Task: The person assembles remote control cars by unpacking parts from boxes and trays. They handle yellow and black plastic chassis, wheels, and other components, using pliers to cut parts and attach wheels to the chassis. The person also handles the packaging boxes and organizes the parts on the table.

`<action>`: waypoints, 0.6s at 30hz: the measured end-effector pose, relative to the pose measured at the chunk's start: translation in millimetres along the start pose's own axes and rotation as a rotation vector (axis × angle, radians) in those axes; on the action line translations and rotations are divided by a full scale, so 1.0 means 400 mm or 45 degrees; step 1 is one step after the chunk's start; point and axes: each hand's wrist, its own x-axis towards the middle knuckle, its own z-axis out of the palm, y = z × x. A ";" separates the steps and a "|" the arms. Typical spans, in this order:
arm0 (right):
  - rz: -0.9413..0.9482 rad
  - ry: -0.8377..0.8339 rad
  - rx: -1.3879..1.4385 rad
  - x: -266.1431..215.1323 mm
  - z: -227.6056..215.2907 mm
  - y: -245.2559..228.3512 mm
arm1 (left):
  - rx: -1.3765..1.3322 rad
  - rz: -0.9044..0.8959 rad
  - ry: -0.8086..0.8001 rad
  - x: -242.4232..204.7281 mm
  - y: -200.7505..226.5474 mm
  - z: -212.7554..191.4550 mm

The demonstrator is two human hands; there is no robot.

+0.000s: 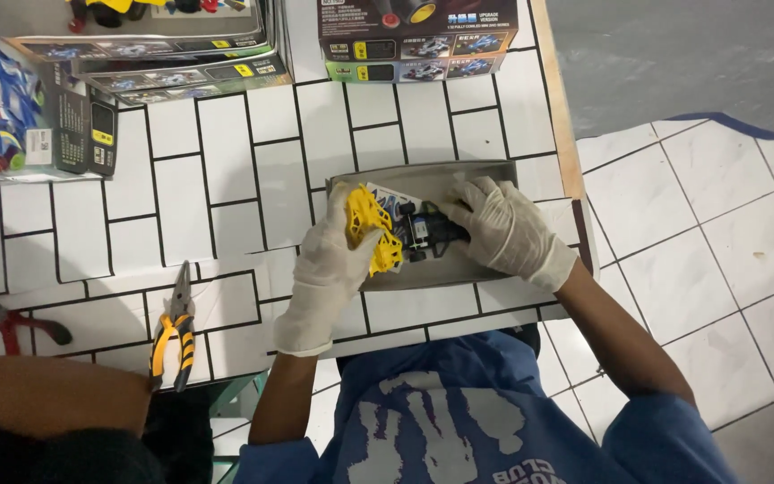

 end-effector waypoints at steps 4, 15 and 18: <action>-0.032 0.143 0.248 -0.022 0.012 0.014 | 0.308 0.392 0.218 0.029 -0.069 0.061; 0.046 0.225 0.878 -0.069 -0.066 0.029 | 0.524 0.283 0.060 0.016 -0.061 0.042; -0.017 0.411 0.723 -0.063 -0.074 0.010 | 0.256 0.685 0.302 0.037 -0.073 0.063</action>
